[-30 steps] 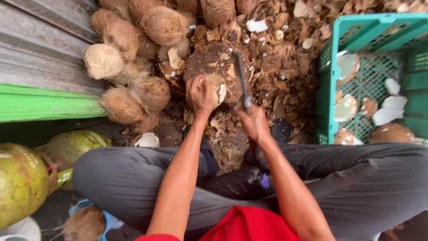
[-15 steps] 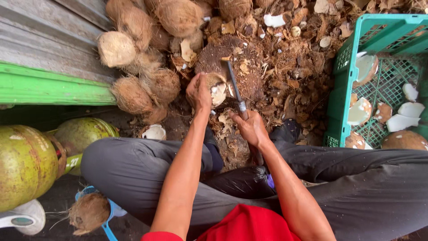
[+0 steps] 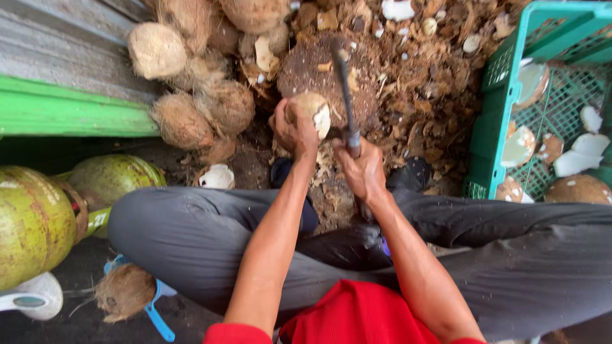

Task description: The person sits on the ground and uses a machete to crack open coconuts placed on a wooden stump. They repeatedly strike the coconut to break the shell and then remove the pieces.

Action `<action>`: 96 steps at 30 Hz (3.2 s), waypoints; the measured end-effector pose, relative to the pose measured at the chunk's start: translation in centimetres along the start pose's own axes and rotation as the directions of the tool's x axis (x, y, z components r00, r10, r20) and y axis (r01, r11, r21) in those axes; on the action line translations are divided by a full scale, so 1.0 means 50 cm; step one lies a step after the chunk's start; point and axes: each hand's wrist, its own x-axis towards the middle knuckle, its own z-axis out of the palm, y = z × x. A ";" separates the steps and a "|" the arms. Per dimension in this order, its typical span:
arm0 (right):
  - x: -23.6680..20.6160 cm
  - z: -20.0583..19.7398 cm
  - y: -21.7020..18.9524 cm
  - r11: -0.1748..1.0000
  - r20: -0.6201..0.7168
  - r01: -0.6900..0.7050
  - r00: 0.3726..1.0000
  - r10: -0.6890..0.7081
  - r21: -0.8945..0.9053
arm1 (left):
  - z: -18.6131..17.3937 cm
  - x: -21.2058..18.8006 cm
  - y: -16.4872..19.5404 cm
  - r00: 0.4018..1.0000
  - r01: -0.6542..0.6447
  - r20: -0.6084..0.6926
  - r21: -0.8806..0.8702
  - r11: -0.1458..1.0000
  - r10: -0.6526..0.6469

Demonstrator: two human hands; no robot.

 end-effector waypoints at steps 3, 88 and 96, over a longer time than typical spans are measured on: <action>0.016 0.012 0.029 0.999 0.030 -0.003 1.000 0.005 -0.046 | 0.006 0.002 -0.002 0.999 -0.023 -0.045 0.032 0.999 0.024; 0.044 -0.130 0.005 0.993 0.003 -0.096 0.995 0.096 0.075 | 0.108 0.106 0.009 0.905 -0.314 0.345 0.151 0.937 0.247; 0.041 -0.079 -0.035 0.993 0.027 -0.118 0.993 0.117 0.024 | 0.117 0.106 0.054 0.947 -0.257 0.266 0.290 0.922 0.181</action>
